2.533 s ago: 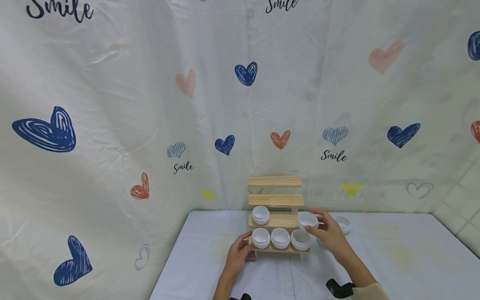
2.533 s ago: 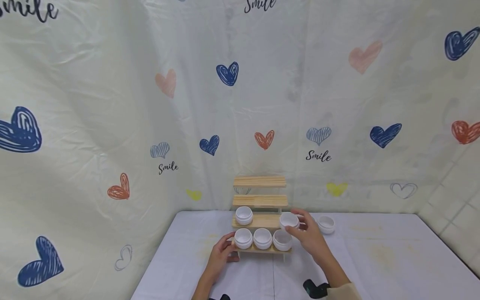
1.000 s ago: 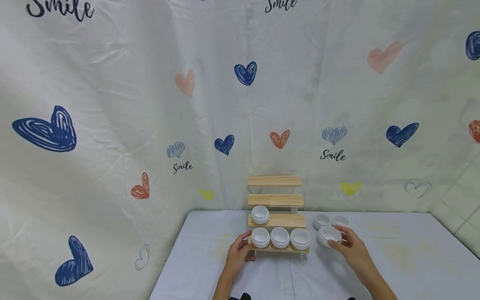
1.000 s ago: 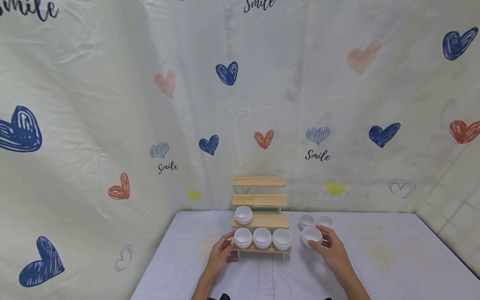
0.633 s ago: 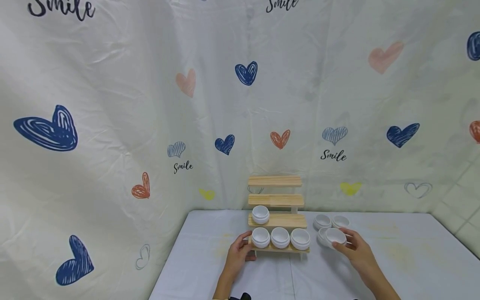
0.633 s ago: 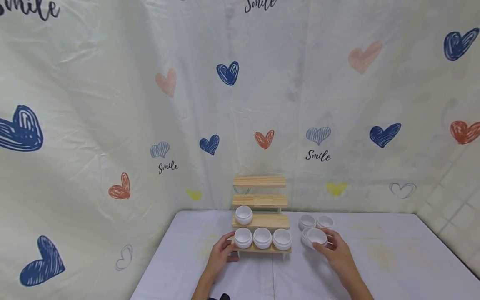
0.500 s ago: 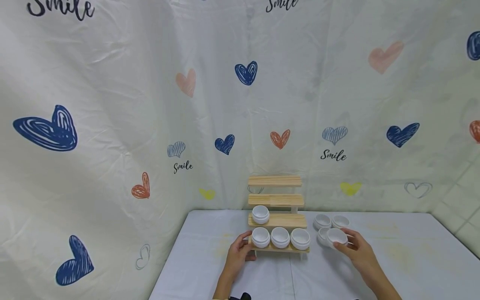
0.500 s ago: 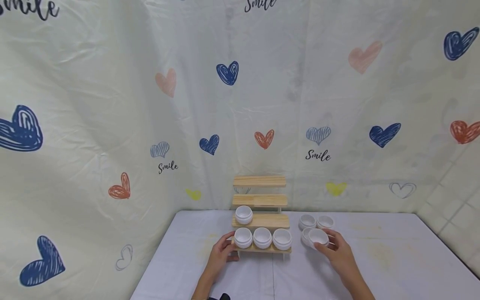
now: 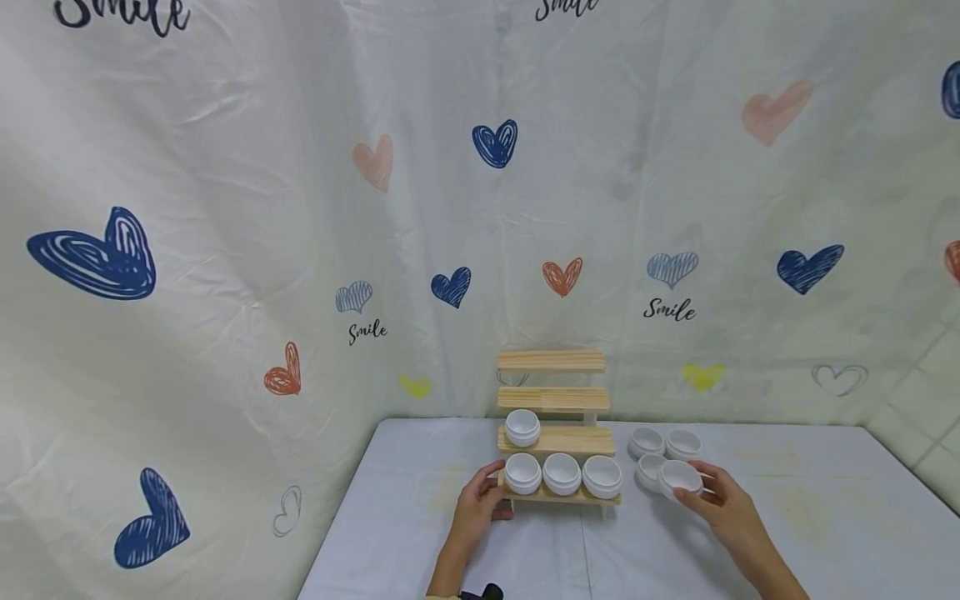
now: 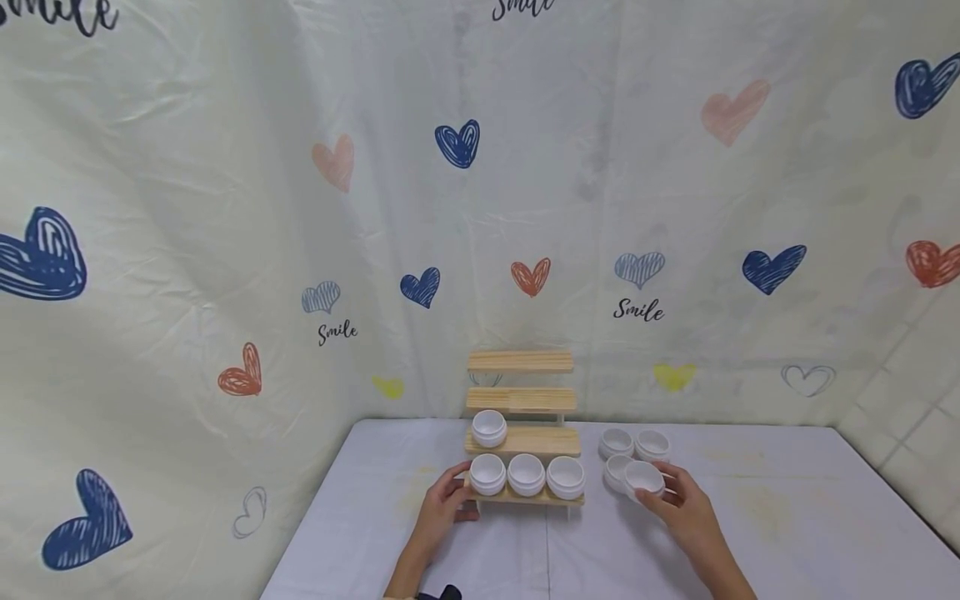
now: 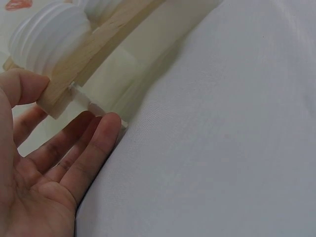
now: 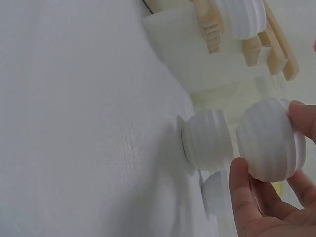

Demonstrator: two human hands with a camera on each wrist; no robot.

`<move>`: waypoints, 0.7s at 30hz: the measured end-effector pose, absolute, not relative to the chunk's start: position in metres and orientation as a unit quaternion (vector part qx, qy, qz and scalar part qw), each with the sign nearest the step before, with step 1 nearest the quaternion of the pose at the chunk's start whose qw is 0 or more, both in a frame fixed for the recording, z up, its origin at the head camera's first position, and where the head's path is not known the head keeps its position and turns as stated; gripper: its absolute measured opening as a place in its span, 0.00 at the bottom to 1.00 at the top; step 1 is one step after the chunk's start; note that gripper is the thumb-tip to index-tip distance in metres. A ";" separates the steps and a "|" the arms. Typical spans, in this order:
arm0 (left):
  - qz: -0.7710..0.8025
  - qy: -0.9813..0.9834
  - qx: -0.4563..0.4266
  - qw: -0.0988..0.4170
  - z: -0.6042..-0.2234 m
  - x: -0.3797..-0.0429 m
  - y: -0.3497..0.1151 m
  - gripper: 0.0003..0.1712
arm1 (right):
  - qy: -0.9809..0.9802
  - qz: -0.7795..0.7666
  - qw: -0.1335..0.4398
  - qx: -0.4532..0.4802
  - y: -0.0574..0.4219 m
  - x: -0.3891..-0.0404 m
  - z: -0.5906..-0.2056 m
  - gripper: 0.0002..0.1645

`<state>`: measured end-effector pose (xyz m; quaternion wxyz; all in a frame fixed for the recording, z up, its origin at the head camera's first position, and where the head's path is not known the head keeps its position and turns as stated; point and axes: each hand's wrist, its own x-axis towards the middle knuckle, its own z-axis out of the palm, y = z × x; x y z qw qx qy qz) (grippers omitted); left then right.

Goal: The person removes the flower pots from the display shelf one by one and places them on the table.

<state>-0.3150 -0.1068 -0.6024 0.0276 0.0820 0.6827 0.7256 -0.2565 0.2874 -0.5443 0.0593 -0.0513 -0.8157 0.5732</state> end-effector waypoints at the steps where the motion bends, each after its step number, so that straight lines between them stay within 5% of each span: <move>1: 0.725 0.683 0.082 0.027 -0.602 -0.315 -0.107 0.27 | -0.818 0.570 0.059 -0.052 0.289 -0.256 -0.544 0.44; 21: 0.718 0.691 0.083 0.022 -0.604 -0.316 -0.107 0.26 | -0.829 0.550 0.074 -0.066 0.308 -0.259 -0.550 0.43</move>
